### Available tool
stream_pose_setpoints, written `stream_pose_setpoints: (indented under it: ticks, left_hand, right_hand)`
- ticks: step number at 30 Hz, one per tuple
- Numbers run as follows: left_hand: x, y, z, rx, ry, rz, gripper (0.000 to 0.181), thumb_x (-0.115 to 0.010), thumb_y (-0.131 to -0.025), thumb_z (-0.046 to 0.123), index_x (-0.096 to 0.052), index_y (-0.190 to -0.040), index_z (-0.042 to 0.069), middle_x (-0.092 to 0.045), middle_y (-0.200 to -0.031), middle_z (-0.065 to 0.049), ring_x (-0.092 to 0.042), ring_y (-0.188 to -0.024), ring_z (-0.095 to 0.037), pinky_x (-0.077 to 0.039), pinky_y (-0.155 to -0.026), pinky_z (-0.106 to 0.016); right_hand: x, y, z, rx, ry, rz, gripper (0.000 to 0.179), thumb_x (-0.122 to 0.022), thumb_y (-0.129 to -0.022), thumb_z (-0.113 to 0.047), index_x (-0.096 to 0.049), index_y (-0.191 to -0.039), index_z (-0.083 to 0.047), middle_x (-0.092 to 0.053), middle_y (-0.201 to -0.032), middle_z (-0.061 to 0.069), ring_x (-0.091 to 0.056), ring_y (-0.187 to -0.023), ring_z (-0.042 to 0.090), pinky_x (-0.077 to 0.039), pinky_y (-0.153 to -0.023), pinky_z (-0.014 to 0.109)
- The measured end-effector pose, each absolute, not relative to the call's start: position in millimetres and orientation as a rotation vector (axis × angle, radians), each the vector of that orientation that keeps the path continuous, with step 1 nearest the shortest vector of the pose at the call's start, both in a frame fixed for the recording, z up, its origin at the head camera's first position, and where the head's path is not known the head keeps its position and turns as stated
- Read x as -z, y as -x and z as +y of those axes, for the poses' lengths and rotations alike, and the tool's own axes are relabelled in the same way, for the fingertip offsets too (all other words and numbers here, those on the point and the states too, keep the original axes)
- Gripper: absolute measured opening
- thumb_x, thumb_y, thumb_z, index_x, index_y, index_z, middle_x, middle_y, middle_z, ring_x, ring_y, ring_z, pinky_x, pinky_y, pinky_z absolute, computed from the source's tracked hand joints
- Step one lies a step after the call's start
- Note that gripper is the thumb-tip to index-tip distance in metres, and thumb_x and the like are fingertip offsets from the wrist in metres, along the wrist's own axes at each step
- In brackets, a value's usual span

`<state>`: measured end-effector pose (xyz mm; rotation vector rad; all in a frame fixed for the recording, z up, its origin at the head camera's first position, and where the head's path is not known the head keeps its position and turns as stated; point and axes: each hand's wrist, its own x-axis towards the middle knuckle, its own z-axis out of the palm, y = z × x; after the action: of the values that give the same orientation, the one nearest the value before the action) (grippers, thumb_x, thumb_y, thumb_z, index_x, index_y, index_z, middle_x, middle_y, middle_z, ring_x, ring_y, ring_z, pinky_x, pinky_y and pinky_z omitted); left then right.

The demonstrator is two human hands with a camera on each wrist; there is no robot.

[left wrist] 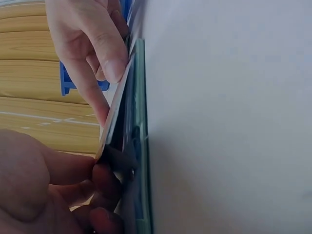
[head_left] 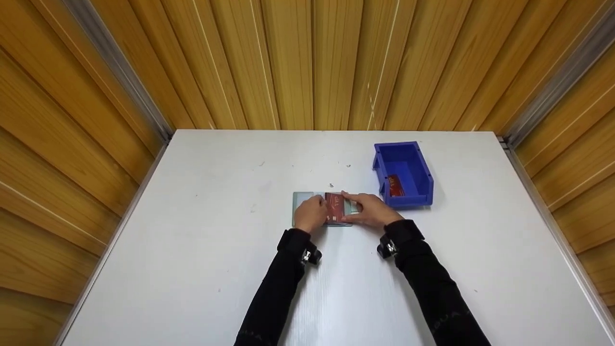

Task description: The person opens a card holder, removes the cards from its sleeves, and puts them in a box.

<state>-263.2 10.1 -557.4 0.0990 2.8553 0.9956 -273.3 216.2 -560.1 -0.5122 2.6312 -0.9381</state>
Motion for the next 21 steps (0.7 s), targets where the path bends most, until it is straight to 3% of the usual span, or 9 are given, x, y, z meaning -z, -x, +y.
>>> stream_pose_setpoints:
  ticks: [2, 5, 9, 14, 21]
  left_hand:
    - [558.6, 263.6, 9.1, -1.032, -0.115, 2.854, 0.026, -0.053, -0.106, 0.021, -0.073, -0.100, 0.004, -0.073, -0.090, -0.012, -0.067, -0.082, -0.027, -0.054, -0.077, -0.043]
    - [559.9, 263.9, 7.5, -1.088, -0.140, 2.851, 0.025, -0.054, -0.105, 0.019, -0.071, -0.097, 0.004, -0.071, -0.085, -0.012, -0.060, -0.075, -0.023, -0.050, -0.072, -0.040]
    - [561.0, 264.2, 6.3, -1.122, -0.160, 2.845, 0.024, -0.054, -0.105, 0.019, -0.070, -0.094, 0.004, -0.067, -0.081, -0.010, -0.054, -0.072, -0.019, -0.047, -0.068, -0.037]
    - [561.3, 263.3, 7.3, -1.071, -0.129, 2.844, 0.025, -0.056, -0.105, 0.022, -0.069, -0.091, 0.006, -0.065, -0.078, -0.006, -0.056, -0.071, -0.019, -0.047, -0.067, -0.037]
    - [560.8, 262.9, 11.1, -0.995, -0.093, 2.880, 0.027, -0.057, -0.105, 0.025, -0.069, -0.088, 0.009, -0.069, -0.082, -0.007, -0.062, -0.076, -0.022, -0.050, -0.070, -0.040]
  right_hand:
    - [559.9, 273.4, 216.8, 0.916, 0.525, 2.642, 0.083, -0.083, -0.088, -0.035, -0.043, -0.158, -0.013, -0.064, -0.129, 0.021, -0.057, -0.111, 0.030, -0.046, -0.100, 0.047]
    - [560.0, 273.4, 217.1, 0.890, 0.545, 2.653, 0.082, -0.082, -0.089, -0.037, -0.044, -0.157, -0.013, -0.064, -0.129, 0.021, -0.056, -0.108, 0.029, -0.046, -0.100, 0.047]
    - [559.9, 273.2, 217.8, 0.893, 0.550, 2.658, 0.081, -0.082, -0.089, -0.036, -0.045, -0.157, -0.012, -0.053, -0.152, 0.023, -0.056, -0.130, 0.034, -0.043, -0.113, 0.054]
    - [560.9, 273.6, 217.5, 0.879, 0.511, 2.638, 0.085, -0.082, -0.088, -0.041, -0.042, -0.158, -0.014, -0.050, -0.154, 0.024, -0.051, -0.138, 0.042, -0.040, -0.116, 0.057]
    - [559.1, 271.8, 213.6, 0.860, 0.523, 2.662, 0.088, -0.083, -0.087, -0.043, -0.040, -0.160, -0.020, -0.048, -0.157, 0.022, -0.047, -0.144, 0.042, -0.037, -0.119, 0.056]
